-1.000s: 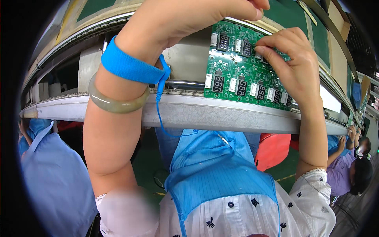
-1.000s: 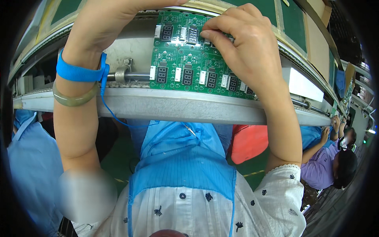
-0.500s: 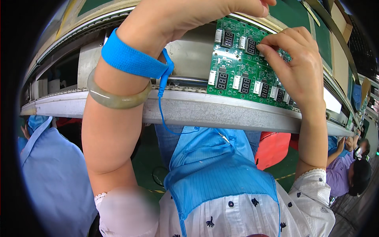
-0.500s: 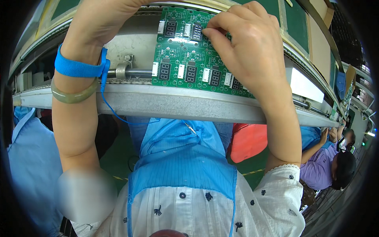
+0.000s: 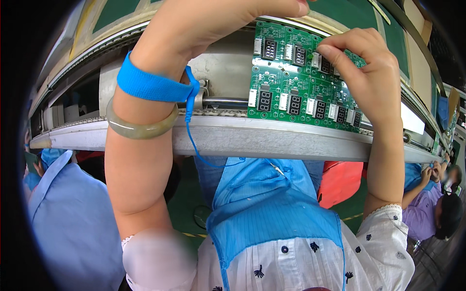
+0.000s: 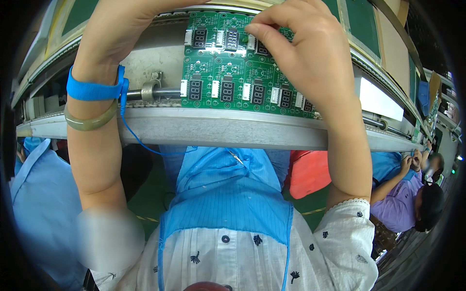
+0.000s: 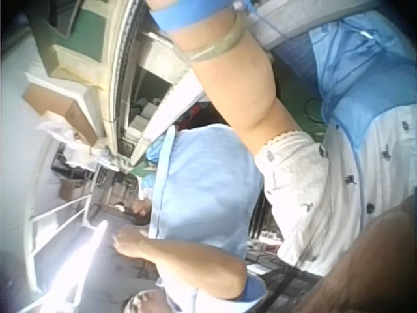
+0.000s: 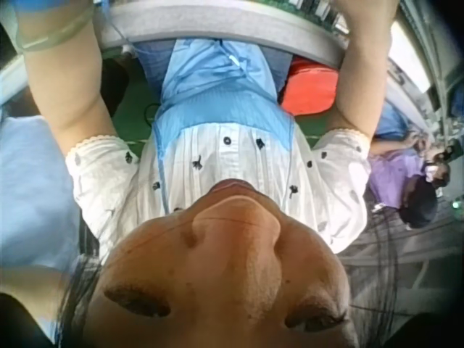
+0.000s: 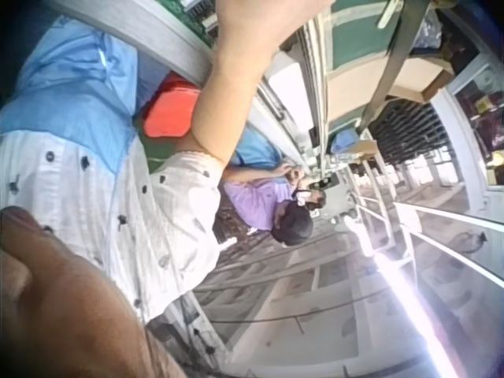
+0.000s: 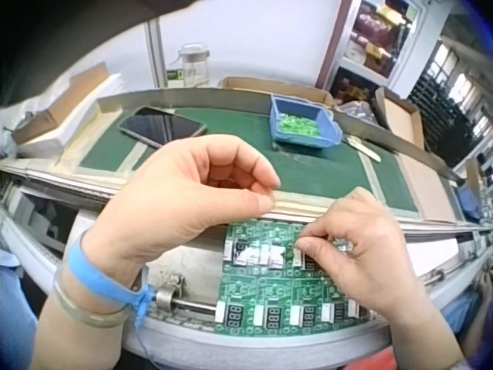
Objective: The person places small green electronic components onto a green circuit board. They pick components from a container and insert them into specific slots on the board, repeating this process for multiple components.
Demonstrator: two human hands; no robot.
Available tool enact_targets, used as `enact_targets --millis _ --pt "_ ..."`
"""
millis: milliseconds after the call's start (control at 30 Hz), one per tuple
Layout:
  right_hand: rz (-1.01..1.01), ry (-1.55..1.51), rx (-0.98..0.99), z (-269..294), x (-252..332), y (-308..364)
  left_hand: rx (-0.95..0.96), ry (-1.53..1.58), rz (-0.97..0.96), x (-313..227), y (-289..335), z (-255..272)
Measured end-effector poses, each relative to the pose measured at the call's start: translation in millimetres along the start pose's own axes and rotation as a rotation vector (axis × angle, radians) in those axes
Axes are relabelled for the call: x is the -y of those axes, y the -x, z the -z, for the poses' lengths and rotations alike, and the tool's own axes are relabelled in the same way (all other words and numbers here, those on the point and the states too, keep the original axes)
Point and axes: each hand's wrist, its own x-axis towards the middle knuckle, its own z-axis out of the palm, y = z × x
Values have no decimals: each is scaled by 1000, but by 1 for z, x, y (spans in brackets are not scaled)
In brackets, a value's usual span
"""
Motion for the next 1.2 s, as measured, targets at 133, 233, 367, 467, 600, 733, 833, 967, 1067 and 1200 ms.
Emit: enact_targets --millis 133,233,367,467,600,733,833,967,1067,1200 --pt "-88 -91 -64 0 -14 3 73 -3 -36 4 1 7" --pt "-167 -132 -83 -2 -24 5 110 -72 20 2 3 8" --pt "-260 -213 -93 -6 -41 11 137 -132 90 4 3 4" --pt "-255 -256 -90 -5 -48 13 143 -220 130 1 4 3" --pt "-273 -299 -120 -6 -48 15 152 -414 10 12 2 4" --pt "-241 -225 -121 -1 -41 13 168 -595 -70 16 2 3" --pt "-239 -181 -213 7 -14 6 185 -655 -56 12 4 0" --pt "-194 -214 -226 10 -15 7 184 -669 -79 14 4 -3" --pt "-194 -220 -208 14 -16 7 189 -669 -82 16 3 -5" --pt "-218 -166 -205 9 -16 6 197 -688 -84 15 3 -6"
